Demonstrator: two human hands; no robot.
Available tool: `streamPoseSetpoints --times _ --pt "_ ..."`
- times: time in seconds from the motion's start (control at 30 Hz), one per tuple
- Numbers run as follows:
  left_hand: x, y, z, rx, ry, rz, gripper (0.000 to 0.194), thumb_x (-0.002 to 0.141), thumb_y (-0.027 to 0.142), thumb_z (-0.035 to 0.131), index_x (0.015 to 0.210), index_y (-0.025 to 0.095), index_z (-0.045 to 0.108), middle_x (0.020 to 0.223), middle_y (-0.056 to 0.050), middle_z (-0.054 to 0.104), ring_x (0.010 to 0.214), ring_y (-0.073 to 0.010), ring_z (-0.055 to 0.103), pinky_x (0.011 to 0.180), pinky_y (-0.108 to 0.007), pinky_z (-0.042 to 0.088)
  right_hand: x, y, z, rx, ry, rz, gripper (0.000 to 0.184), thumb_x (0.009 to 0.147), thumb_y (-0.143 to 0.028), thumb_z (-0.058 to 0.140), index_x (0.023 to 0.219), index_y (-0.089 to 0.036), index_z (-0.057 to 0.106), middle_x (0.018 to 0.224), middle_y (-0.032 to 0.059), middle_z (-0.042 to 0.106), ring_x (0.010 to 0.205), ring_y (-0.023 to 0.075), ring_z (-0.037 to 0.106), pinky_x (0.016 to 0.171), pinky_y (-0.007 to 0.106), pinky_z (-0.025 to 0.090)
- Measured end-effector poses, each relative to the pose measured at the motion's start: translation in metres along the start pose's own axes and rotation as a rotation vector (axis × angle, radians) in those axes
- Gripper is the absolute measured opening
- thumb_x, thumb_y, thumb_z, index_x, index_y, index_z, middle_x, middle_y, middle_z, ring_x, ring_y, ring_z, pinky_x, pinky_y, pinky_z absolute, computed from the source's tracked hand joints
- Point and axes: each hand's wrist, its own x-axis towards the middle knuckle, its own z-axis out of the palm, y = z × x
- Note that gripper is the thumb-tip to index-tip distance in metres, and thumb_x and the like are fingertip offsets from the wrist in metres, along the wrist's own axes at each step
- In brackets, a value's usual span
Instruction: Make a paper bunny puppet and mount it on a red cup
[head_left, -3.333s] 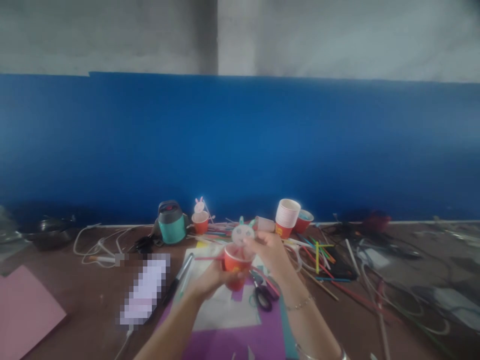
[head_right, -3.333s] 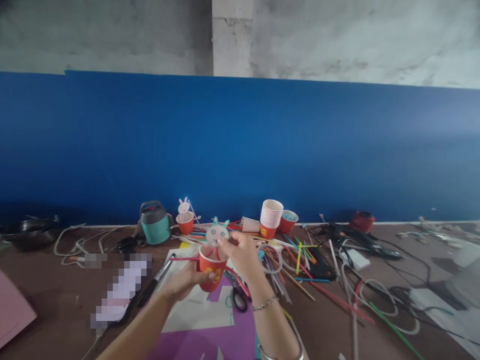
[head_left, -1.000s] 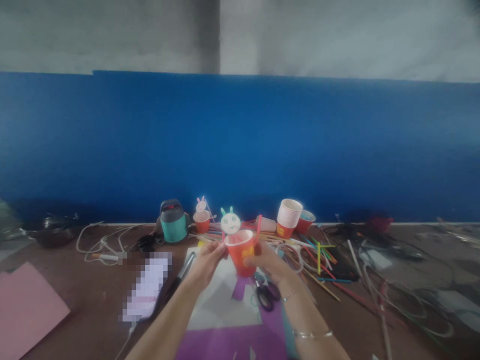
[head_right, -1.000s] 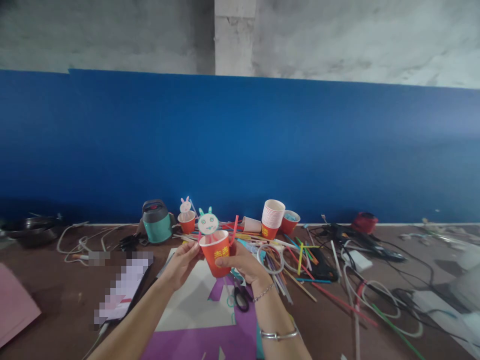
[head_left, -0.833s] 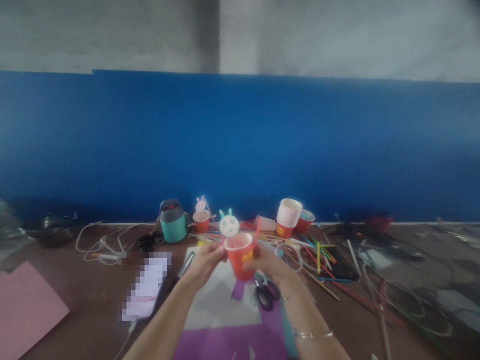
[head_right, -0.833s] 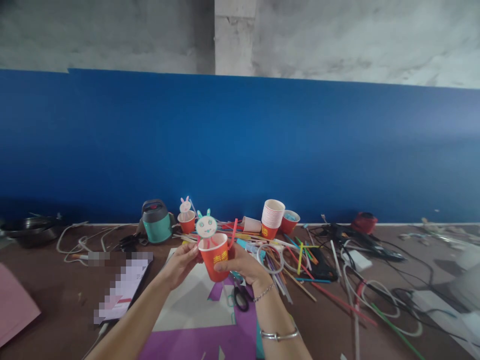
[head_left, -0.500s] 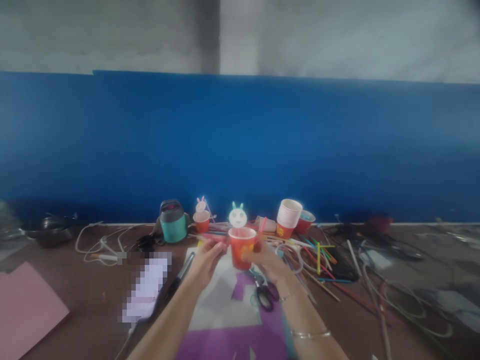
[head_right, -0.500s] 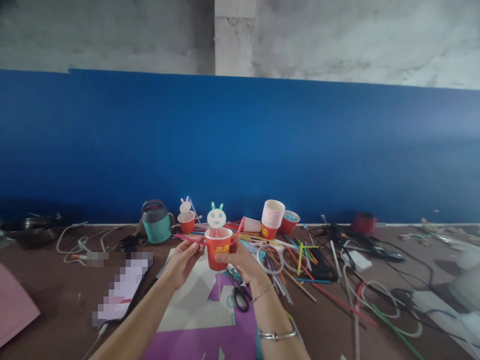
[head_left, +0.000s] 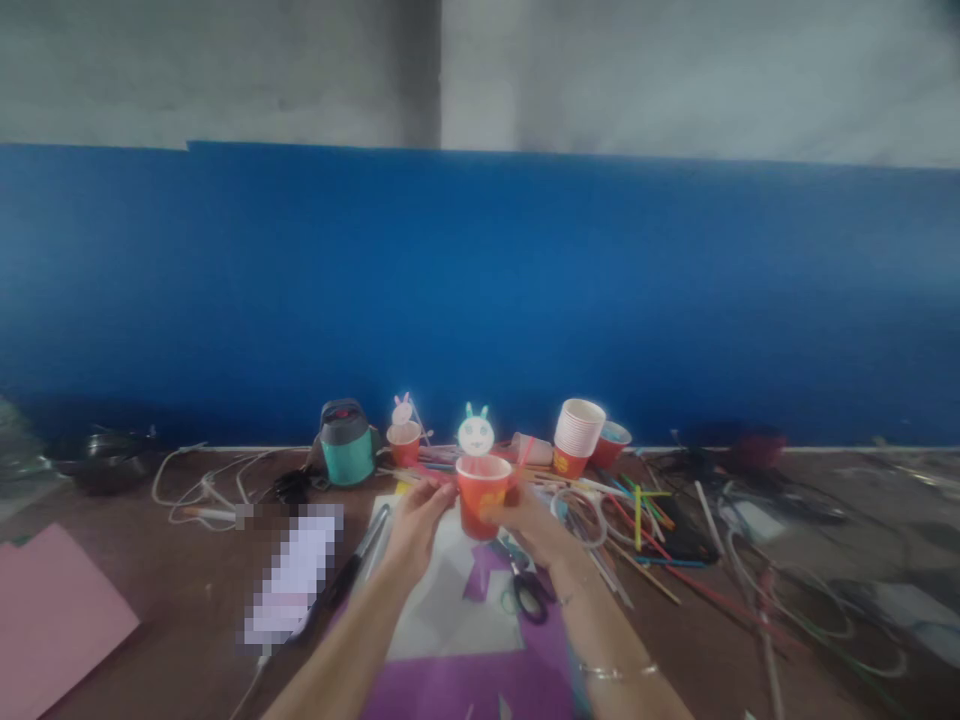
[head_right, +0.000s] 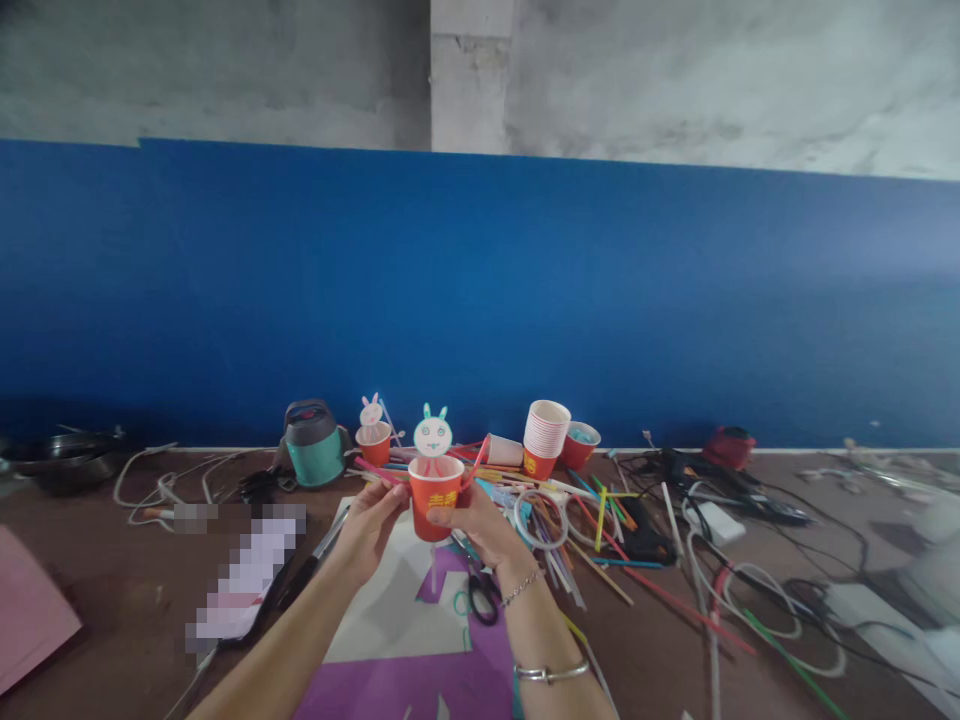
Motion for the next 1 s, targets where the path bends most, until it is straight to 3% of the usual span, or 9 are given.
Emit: streamPoseSetpoints --times 0.13,0.37,0.43,0.57,0.67,0.77,1.0 --pt "0.0 -0.001 -0.003 0.066 -0.046 0.007 0.031 0.063 0.041 0.082 0.069 0.015 0.068 0.065 0.0 0.061 0.064 -0.0106 0.05 0.065 -0.022 0.04 -0.001 0.0 -0.002 -0.002 -0.036 0.039 0.053 0.062 -0.025 0.079 0.112 -0.021 0.064 0.099 0.0053 0.071 0.097 0.0246 0.063 0.084 0.037 0.047" --pt "-0.001 0.017 -0.019 0.357 -0.427 -0.061 0.031 0.075 0.045 0.071 0.069 0.014 0.067 0.067 -0.002 0.057 0.067 -0.0133 0.047 0.066 -0.026 0.037 -0.011 -0.014 -0.006 -0.053 -0.161 0.137 0.056 0.056 -0.02 0.082 0.109 -0.02 0.066 0.097 0.0057 0.072 0.092 0.0245 0.064 0.079 0.034 0.047" --pt "0.0 0.02 -0.022 0.402 -0.461 -0.084 0.031 0.074 0.044 0.072 0.068 0.014 0.067 0.067 -0.002 0.058 0.067 -0.0131 0.047 0.066 -0.025 0.037 -0.012 -0.015 -0.007 -0.066 -0.179 0.169 0.056 0.055 -0.02 0.082 0.108 -0.019 0.066 0.098 0.006 0.072 0.092 0.0246 0.064 0.08 0.034 0.047" --pt "0.005 0.016 -0.019 0.381 -0.197 -0.019 0.032 0.067 0.043 0.077 0.063 0.014 0.066 0.062 -0.001 0.058 0.062 -0.012 0.047 0.063 -0.024 0.037 -0.007 -0.01 -0.006 -0.058 -0.068 0.125 0.056 0.055 -0.024 0.083 0.108 -0.02 0.066 0.097 0.0061 0.072 0.094 0.0258 0.064 0.083 0.037 0.047" --pt "0.006 0.011 -0.013 0.349 -0.033 0.033 0.029 0.066 0.042 0.077 0.076 0.015 0.071 0.069 -0.002 0.064 0.065 -0.0125 0.051 0.065 -0.024 0.04 -0.001 -0.004 -0.002 -0.043 0.029 0.045 0.055 0.056 -0.028 0.084 0.108 -0.022 0.065 0.095 0.0053 0.072 0.094 0.0258 0.064 0.085 0.04 0.048" --pt "0.005 0.006 -0.008 0.326 0.015 0.037 0.033 0.068 0.043 0.076 0.086 0.016 0.074 0.081 -0.005 0.069 0.073 -0.0148 0.057 0.07 -0.025 0.043 0.003 -0.002 0.002 -0.059 0.086 0.003 0.056 0.056 -0.029 0.084 0.108 -0.021 0.065 0.094 0.0054 0.073 0.093 0.0261 0.065 0.087 0.041 0.047" --pt "0.004 -0.004 -0.006 0.234 0.032 0.061 0.037 0.069 0.043 0.076 0.091 0.014 0.074 0.089 -0.009 0.072 0.084 -0.0199 0.063 0.076 -0.028 0.047 0.004 -0.002 0.006 -0.082 0.118 -0.022 0.057 0.056 -0.031 0.085 0.109 -0.021 0.065 0.1 0.0068 0.072 0.096 0.0272 0.065 0.09 0.042 0.047"
